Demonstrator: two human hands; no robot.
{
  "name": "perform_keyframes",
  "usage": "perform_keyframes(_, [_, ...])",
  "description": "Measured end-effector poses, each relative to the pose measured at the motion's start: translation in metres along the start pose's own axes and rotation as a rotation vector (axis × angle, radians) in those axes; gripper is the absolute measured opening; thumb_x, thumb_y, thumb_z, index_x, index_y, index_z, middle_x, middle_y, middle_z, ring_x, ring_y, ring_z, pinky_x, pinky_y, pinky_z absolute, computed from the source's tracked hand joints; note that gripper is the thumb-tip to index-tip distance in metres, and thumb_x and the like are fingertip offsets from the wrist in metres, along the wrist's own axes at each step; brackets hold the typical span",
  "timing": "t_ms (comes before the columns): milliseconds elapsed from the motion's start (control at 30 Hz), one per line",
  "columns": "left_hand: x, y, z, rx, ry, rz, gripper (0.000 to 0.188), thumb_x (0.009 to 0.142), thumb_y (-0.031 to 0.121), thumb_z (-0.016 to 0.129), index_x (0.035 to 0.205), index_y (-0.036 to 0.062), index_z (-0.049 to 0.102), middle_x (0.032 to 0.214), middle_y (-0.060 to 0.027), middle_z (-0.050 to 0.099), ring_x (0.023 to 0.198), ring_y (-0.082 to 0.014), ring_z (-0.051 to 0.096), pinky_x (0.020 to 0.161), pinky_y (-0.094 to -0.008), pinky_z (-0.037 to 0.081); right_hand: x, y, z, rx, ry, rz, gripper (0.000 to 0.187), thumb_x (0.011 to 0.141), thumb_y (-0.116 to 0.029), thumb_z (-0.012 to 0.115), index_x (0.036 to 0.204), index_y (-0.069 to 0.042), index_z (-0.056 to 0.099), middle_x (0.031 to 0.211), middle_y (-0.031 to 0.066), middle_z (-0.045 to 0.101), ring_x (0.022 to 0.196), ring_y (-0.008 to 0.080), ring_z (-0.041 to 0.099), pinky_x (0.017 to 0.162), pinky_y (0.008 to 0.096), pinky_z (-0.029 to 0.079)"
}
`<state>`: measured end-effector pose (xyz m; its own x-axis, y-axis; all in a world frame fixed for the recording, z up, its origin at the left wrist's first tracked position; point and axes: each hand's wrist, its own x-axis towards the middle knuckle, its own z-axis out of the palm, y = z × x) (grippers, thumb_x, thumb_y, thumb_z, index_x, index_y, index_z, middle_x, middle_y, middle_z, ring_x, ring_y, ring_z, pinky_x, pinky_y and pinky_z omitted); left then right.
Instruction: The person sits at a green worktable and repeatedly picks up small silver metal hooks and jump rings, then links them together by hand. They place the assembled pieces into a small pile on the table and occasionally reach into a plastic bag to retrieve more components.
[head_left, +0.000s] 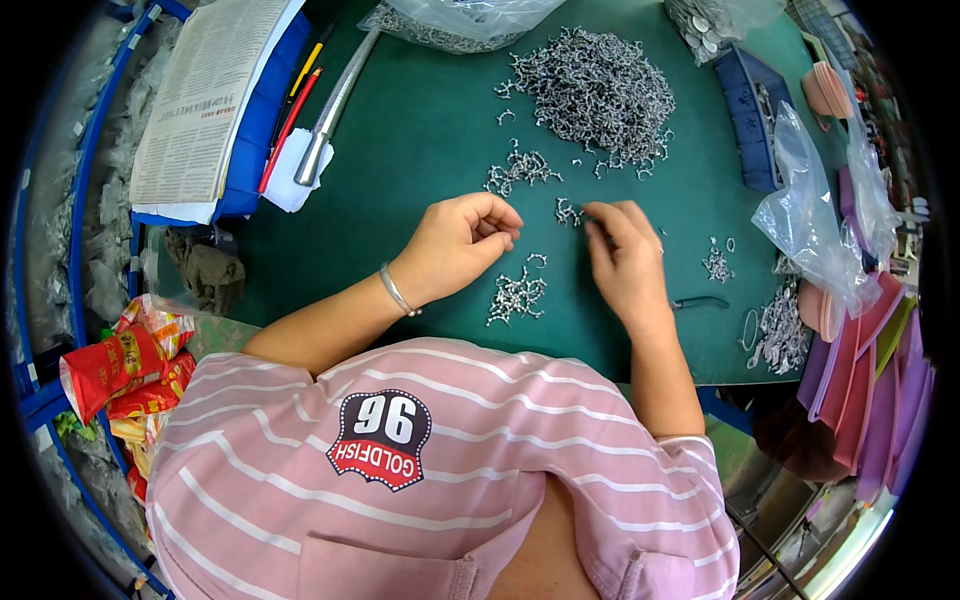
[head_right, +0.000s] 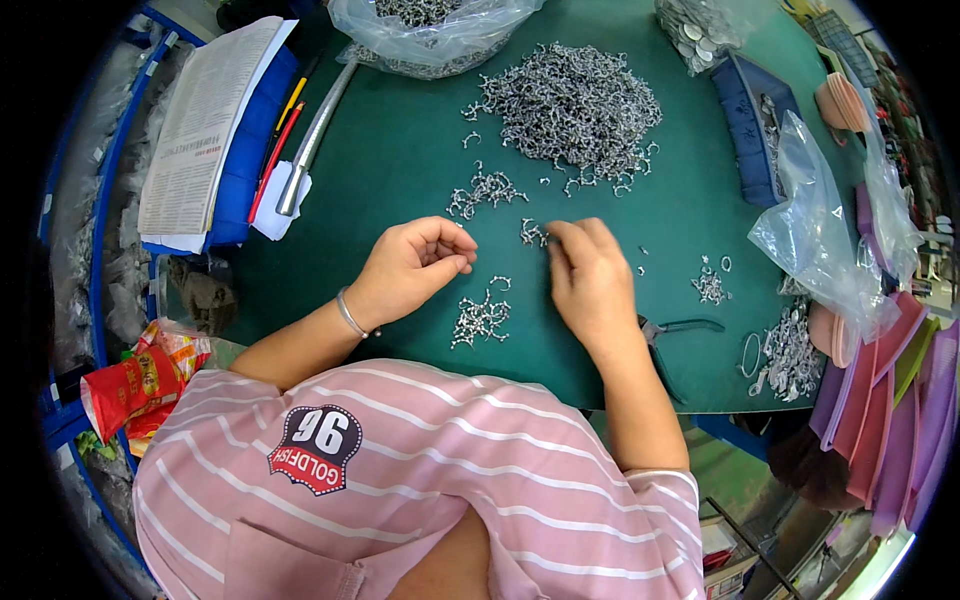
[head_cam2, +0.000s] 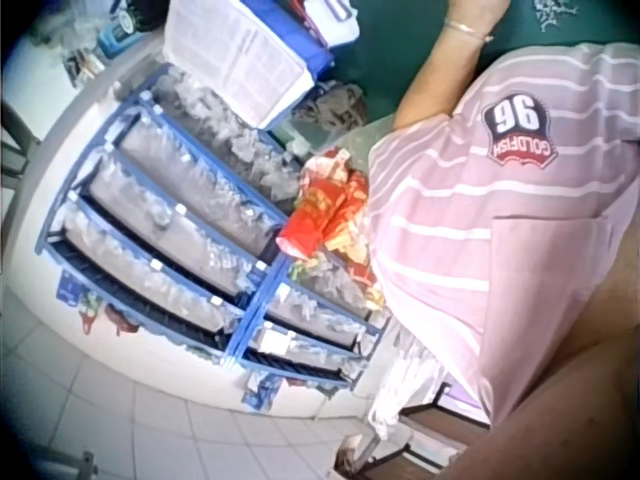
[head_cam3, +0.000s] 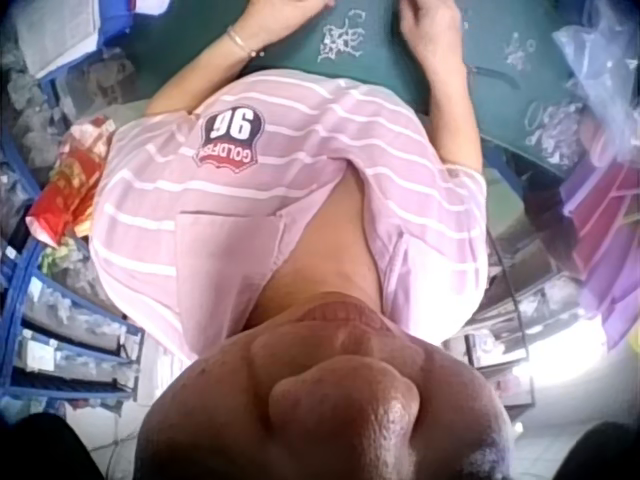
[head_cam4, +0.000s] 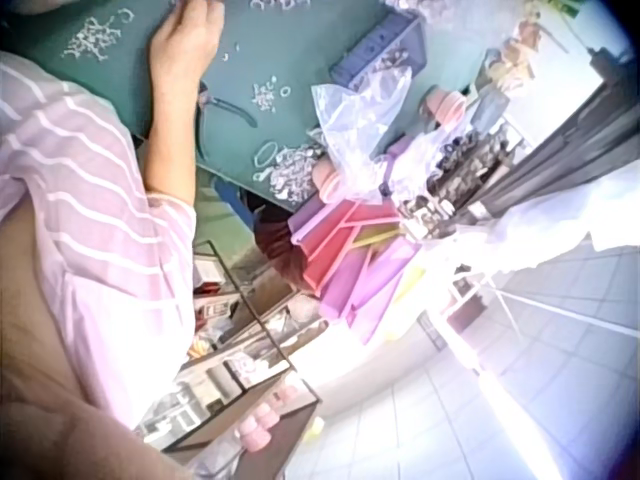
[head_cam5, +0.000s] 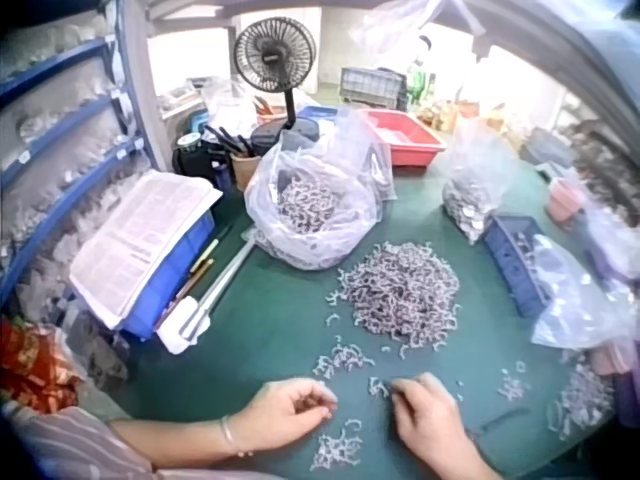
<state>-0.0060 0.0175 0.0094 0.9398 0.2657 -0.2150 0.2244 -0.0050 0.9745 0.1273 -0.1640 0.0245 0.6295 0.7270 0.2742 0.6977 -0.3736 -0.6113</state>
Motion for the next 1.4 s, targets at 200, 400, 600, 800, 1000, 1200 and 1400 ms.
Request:
perform_keyframes(200, [-0.001,-0.002,0.001,0.024,0.019,0.009,0.013,0.086,-0.003,0.059,0.099,-0.0029,0.062,0.091,-0.0077,0.068,0.083,-0.0108,0.065,0.075,-0.023,0.053,0.011,0.008,0.016,-0.024,-0.018,0.015,0.02,0.079,-0.002,0.065,0.098,-0.003,0.061,0.083,0.0137,0.059,0.073,0.0324,0.061,0.065,0.0406,0.05])
perform_keyframes(400, [0.001,-0.009,-0.001,0.037,0.033,0.007,0.013,0.086,-0.003,0.059,0.099,-0.0029,0.062,0.092,-0.0079,0.068,0.083,-0.0115,0.066,0.075,-0.0235,0.053,0.014,0.004,0.009,0.009,-0.005,-0.005,0.013,0.078,-0.002,0.067,0.091,-0.002,0.064,0.081,0.0134,0.061,0.071,0.0322,0.062,0.064,0.0402,0.051])
perform_keyframes(600, [0.002,-0.007,0.001,0.071,0.052,-0.004,0.013,0.086,-0.003,0.061,0.098,-0.003,0.062,0.092,-0.008,0.068,0.083,-0.0123,0.066,0.076,-0.0237,0.053,0.006,-0.003,0.027,-0.138,-0.024,0.079,0.01,0.079,-0.011,0.069,0.08,-0.003,0.064,0.079,0.0139,0.06,0.07,0.0358,0.061,0.063,0.0446,0.051])
perform_keyframes(800, [0.001,-0.007,0.0,0.068,0.037,-0.023,0.012,0.086,-0.003,0.06,0.098,-0.0022,0.063,0.091,-0.0075,0.068,0.083,-0.011,0.065,0.076,-0.0233,0.053,0.0,-0.001,0.009,-0.083,-0.084,0.053,0.009,0.08,-0.008,0.066,0.081,-0.002,0.059,0.079,0.0156,0.058,0.077,0.0363,0.06,0.067,0.0448,0.05])
perform_keyframes(1000, [0.002,-0.009,0.0,0.076,0.034,-0.014,0.012,0.086,-0.002,0.061,0.098,-0.0019,0.063,0.091,-0.007,0.067,0.083,-0.0109,0.065,0.075,-0.0237,0.052,-0.011,0.049,-0.048,-0.19,0.036,0.254,0.01,0.08,0.001,0.064,0.086,0.003,0.056,0.085,0.0194,0.058,0.076,0.0383,0.057,0.068,0.0436,0.047])
perform_keyframes(1200, [-0.001,-0.006,-0.001,0.154,-0.004,0.046,0.014,0.085,0.0,0.063,0.099,-0.0012,0.063,0.089,-0.0058,0.066,0.079,-0.0101,0.063,0.072,-0.0236,0.052,-0.023,0.057,-0.049,-0.414,0.134,0.167,0.011,0.079,0.002,0.064,0.089,0.002,0.061,0.092,0.0187,0.058,0.087,0.0372,0.056,0.077,0.0441,0.046])
perform_keyframes(1400, [0.001,0.002,0.011,0.62,-0.046,0.383,0.019,0.079,0.007,0.069,0.096,0.0013,0.063,0.089,-0.0096,0.057,0.071,-0.0204,0.06,0.066,-0.0317,0.05,-0.019,-0.009,-0.004,0.078,-0.097,-0.026,0.011,0.078,-0.003,0.068,0.088,-0.001,0.066,0.091,0.0141,0.061,0.086,0.0318,0.059,0.075,0.0385,0.049])
